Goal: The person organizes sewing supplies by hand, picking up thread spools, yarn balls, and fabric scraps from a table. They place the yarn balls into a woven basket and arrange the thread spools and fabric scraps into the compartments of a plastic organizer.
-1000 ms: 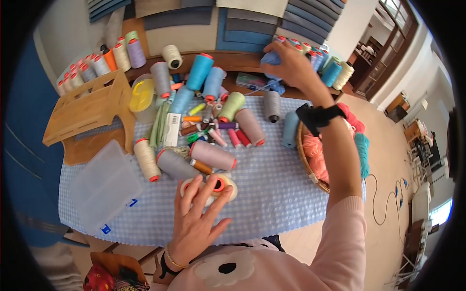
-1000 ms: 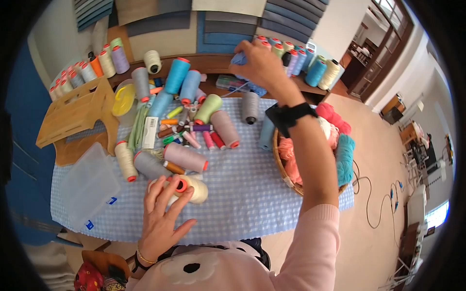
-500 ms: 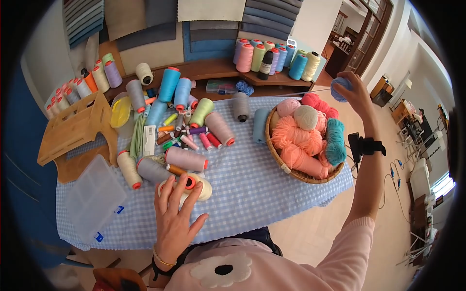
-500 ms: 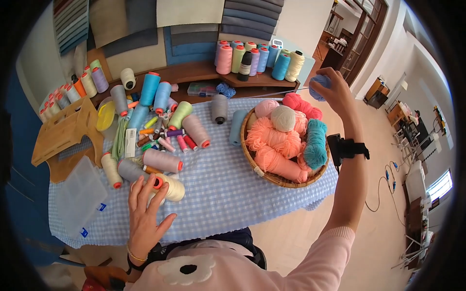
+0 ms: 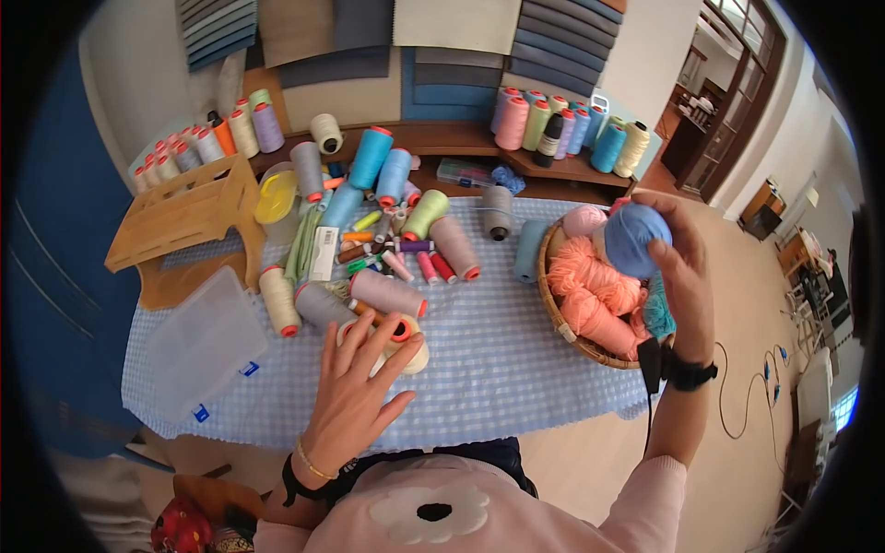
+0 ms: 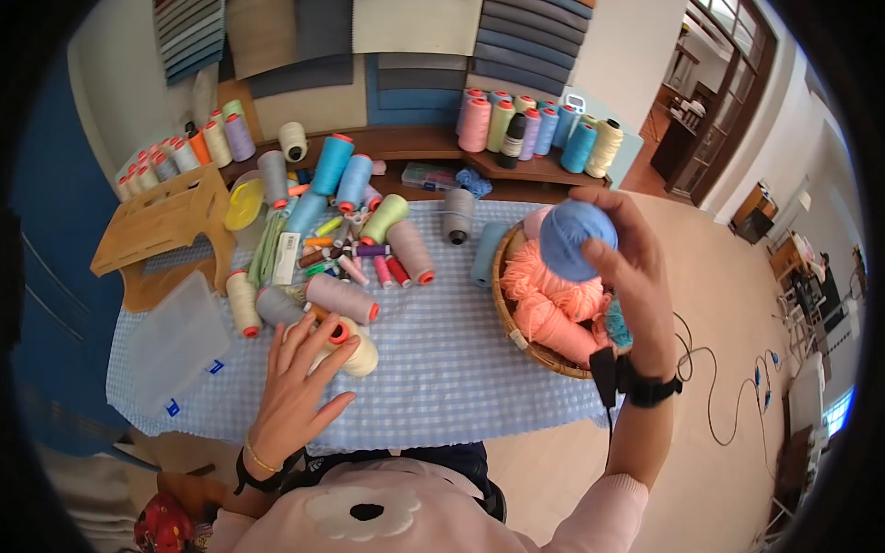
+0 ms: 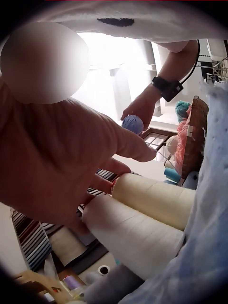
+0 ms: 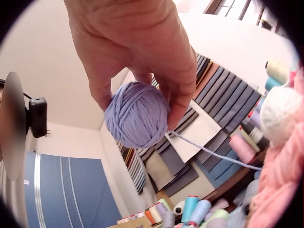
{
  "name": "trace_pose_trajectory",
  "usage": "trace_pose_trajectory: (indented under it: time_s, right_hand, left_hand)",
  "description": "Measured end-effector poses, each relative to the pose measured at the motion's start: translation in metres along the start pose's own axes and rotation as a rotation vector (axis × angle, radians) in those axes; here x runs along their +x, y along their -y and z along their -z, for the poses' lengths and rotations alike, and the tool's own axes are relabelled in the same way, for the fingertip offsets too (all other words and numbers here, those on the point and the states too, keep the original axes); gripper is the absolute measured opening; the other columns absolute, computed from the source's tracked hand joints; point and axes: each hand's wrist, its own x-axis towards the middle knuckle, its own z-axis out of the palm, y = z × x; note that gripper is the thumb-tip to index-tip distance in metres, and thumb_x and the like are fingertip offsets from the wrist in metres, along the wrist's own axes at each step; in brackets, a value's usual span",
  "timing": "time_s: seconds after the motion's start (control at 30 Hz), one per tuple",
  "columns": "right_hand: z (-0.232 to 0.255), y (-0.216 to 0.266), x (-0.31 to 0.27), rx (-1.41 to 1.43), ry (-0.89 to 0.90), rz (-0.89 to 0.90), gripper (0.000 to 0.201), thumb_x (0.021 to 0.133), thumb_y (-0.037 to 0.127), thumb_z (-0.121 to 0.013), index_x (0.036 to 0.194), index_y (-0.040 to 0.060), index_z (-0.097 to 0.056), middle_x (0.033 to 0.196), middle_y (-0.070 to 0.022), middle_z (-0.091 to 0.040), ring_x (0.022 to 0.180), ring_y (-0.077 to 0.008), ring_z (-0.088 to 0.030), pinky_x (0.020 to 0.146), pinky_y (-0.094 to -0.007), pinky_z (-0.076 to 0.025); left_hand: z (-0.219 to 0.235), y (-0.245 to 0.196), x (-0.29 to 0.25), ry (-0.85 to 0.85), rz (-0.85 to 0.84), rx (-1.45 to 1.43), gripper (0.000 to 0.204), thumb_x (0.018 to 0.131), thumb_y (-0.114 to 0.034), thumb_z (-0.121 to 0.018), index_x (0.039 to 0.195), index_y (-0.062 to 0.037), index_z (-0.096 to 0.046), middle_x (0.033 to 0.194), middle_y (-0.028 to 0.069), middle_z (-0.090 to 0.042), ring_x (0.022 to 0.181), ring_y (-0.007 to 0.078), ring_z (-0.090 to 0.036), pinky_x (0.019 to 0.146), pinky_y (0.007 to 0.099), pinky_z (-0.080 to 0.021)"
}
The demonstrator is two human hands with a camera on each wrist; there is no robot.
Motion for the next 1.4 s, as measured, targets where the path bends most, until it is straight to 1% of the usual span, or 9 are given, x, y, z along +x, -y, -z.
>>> trace_pose_trajectory:
  time_s: [0.27, 0.4, 0.47, 0.57, 0.73, 0.77, 0.93, 1.03, 1.4]
  right_hand:
    - [-0.032, 0.021, -0.031, 0.010, -0.006, 0.156, 0.063, 0.080, 0.039, -0.071, 0.125, -0.0030, -0.056, 0.119, -0.0135, -0.061, 0.116, -0.0234, -0.058, 0.102, -0.0361, -0.044]
    - [-0.022, 0.013, -0.054, 0.220, -0.015, 0.497, 0.078, 0.076, 0.059, -0.071, 0.128, 0.0045, -0.051, 0.123, -0.0190, -0.050, 0.109, -0.0302, -0.054, 0.096, -0.0434, -0.046]
    - [-0.021, 0.014, -0.064, 0.581, 0.006, 0.511, 0.079, 0.055, 0.041, -0.095, 0.114, 0.0091, -0.053, 0.111, -0.0103, -0.046, 0.106, -0.0252, -0.050, 0.090, -0.0384, -0.047]
    - [-0.012, 0.008, -0.064, 0.491, 0.216, 0.627, 0.079, 0.052, 0.039, -0.097, 0.110, 0.0106, -0.053, 0.106, -0.0077, -0.045, 0.097, -0.0212, -0.048, 0.089, -0.0362, -0.046]
    - [-0.052, 0.006, -0.089, 0.543, -0.176, 0.267, 0.078, 0.056, 0.050, -0.094, 0.106, 0.0063, -0.053, 0.099, -0.0079, -0.045, 0.084, -0.0191, -0.047, 0.079, -0.0304, -0.044]
    - [-0.077, 0.010, -0.080, 0.535, -0.298, 0.316, 0.059, 0.071, 0.043, -0.087, 0.096, 0.0034, -0.051, 0.089, -0.0154, -0.052, 0.069, -0.0281, -0.062, 0.064, -0.0397, -0.057]
    - [-0.085, -0.017, -0.086, 0.175, 0.027, 0.198, 0.059, 0.069, 0.032, -0.087, 0.111, -0.0020, -0.062, 0.111, -0.0173, -0.056, 0.104, -0.0273, -0.059, 0.092, -0.0393, -0.049]
    - [-0.109, -0.022, -0.086, 0.009, 0.168, 0.202, 0.055, 0.071, 0.024, -0.087, 0.116, 0.0025, -0.063, 0.118, -0.0176, -0.056, 0.107, -0.0291, -0.056, 0.093, -0.0400, -0.047]
    - [-0.168, -0.028, -0.082, -0.075, 0.369, 0.382, 0.094, 0.069, 0.028, -0.088, 0.148, 0.0093, -0.039, 0.138, -0.0199, -0.046, 0.126, -0.0406, -0.046, 0.108, -0.0491, -0.034]
  left_hand:
    - [0.004, 0.008, 0.021, 0.017, -0.129, 0.112, 0.065, 0.072, -0.019, -0.082, 0.131, -0.0165, -0.056, 0.153, 0.0091, -0.040, 0.142, 0.0328, -0.034, 0.118, 0.0611, -0.020]
    - [-0.003, 0.013, 0.031, 0.021, -0.190, 0.194, 0.064, 0.073, -0.019, -0.080, 0.132, -0.0168, -0.055, 0.147, 0.0074, -0.045, 0.137, 0.0282, -0.041, 0.118, 0.0603, -0.021]
    - [-0.005, 0.012, 0.034, 0.020, -0.183, 0.234, 0.064, 0.074, -0.019, -0.080, 0.133, -0.0166, -0.055, 0.146, 0.0077, -0.045, 0.137, 0.0279, -0.042, 0.118, 0.0603, -0.021]
    - [-0.009, 0.014, 0.034, 0.011, -0.173, 0.259, 0.065, 0.074, -0.020, -0.080, 0.134, -0.0166, -0.055, 0.144, 0.0083, -0.046, 0.135, 0.0276, -0.043, 0.118, 0.0605, -0.022]
    - [-0.009, 0.010, 0.030, -0.009, -0.158, 0.254, 0.068, 0.073, -0.021, -0.080, 0.136, -0.0169, -0.054, 0.144, 0.0092, -0.046, 0.136, 0.0276, -0.042, 0.117, 0.0612, -0.022]
    - [-0.006, 0.006, 0.029, -0.052, -0.170, 0.233, 0.070, 0.072, -0.022, -0.081, 0.137, -0.0159, -0.054, 0.145, 0.0094, -0.046, 0.136, 0.0283, -0.043, 0.117, 0.0602, -0.023]
    - [0.007, -0.024, 0.013, -0.106, -0.212, -0.118, 0.083, 0.072, -0.022, -0.085, 0.144, -0.0100, -0.045, 0.146, 0.0145, -0.046, 0.135, 0.0311, -0.046, 0.114, 0.0549, -0.032]
    - [0.000, -0.031, 0.004, 0.097, -0.053, -0.951, 0.102, 0.080, -0.028, -0.084, 0.156, -0.0067, -0.019, 0.153, 0.0183, -0.036, 0.134, 0.0330, -0.046, 0.096, 0.0414, -0.053]
    - [-0.004, -0.011, -0.017, 0.034, -0.079, -1.034, 0.083, 0.083, -0.017, -0.078, 0.151, -0.0030, -0.032, 0.148, 0.0128, -0.038, 0.138, 0.0261, -0.040, 0.112, 0.0393, -0.036]
